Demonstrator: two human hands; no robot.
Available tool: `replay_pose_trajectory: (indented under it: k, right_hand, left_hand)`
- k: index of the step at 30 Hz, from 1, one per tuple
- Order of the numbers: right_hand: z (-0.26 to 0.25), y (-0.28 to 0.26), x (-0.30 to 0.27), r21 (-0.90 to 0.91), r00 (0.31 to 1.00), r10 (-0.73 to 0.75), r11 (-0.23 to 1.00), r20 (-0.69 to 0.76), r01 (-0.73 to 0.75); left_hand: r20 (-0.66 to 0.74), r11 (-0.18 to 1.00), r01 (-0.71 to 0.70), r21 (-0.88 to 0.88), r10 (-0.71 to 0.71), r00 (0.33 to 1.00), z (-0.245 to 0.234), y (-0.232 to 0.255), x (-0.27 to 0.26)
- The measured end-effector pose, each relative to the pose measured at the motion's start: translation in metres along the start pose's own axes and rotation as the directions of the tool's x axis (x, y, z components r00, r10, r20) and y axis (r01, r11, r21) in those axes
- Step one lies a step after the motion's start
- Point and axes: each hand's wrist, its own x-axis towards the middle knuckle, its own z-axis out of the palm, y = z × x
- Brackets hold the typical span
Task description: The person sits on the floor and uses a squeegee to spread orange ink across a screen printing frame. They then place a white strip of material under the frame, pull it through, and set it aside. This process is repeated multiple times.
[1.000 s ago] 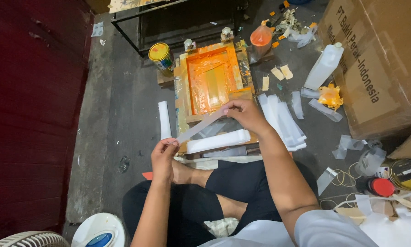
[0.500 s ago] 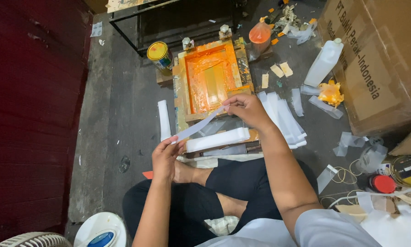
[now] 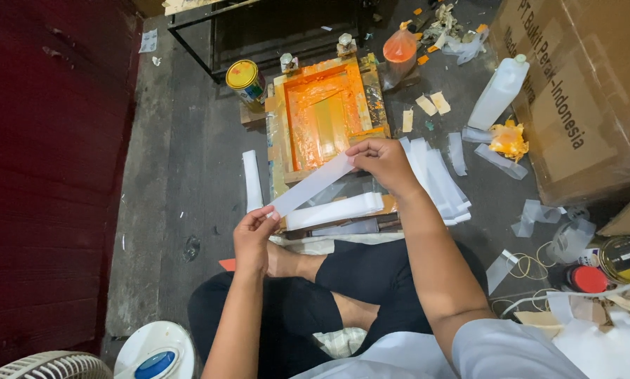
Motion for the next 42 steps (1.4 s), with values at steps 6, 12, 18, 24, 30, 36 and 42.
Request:
replay_pose_trajectory:
  k: [6, 12, 18, 24, 30, 36, 42]
  right_hand:
    - [0.008, 0.008, 0.003, 0.235, 1.0, 0.0, 0.972, -0.01, 0.002]
    - [0.021, 0.015, 0.004, 0.37, 0.997, 0.069, 0.926, 0.022, -0.072]
    - [0.031, 0.02, 0.003, 0.461, 0.985, 0.157, 0.87, 0.077, -0.175]
    - [0.049, 0.028, 0.002, 0.565, 0.969, 0.239, 0.793, 0.056, -0.228]
    - [0.071, 0.03, -0.008, 0.529, 0.973, 0.223, 0.819, 0.064, -0.222]
    - [0.083, 0.064, -0.008, 0.479, 0.963, 0.246, 0.835, 0.114, -0.27]
    - [0.094, 0.024, -0.026, 0.43, 0.963, 0.23, 0.862, 0.138, -0.267]
  left_hand:
    - [0.039, 0.999, -0.032, 0.033, 0.031, 0.999, 0.002, 0.008, -0.004]
    - [0.02, 0.997, -0.074, -0.01, 0.074, 0.997, 0.011, 0.022, -0.014]
    - [0.029, 0.994, -0.11, -0.015, 0.111, 0.993, 0.011, 0.02, -0.012]
    - [0.026, 0.991, -0.128, -0.044, 0.129, 0.991, 0.011, 0.015, -0.008]
    - [0.027, 0.992, -0.112, -0.052, 0.114, 0.993, 0.012, 0.013, -0.009]
    - [0.022, 0.994, -0.085, -0.075, 0.087, 0.996, 0.022, 0.018, -0.013]
    - [0.018, 0.993, -0.066, -0.099, 0.068, 0.998, 0.025, 0.014, -0.014]
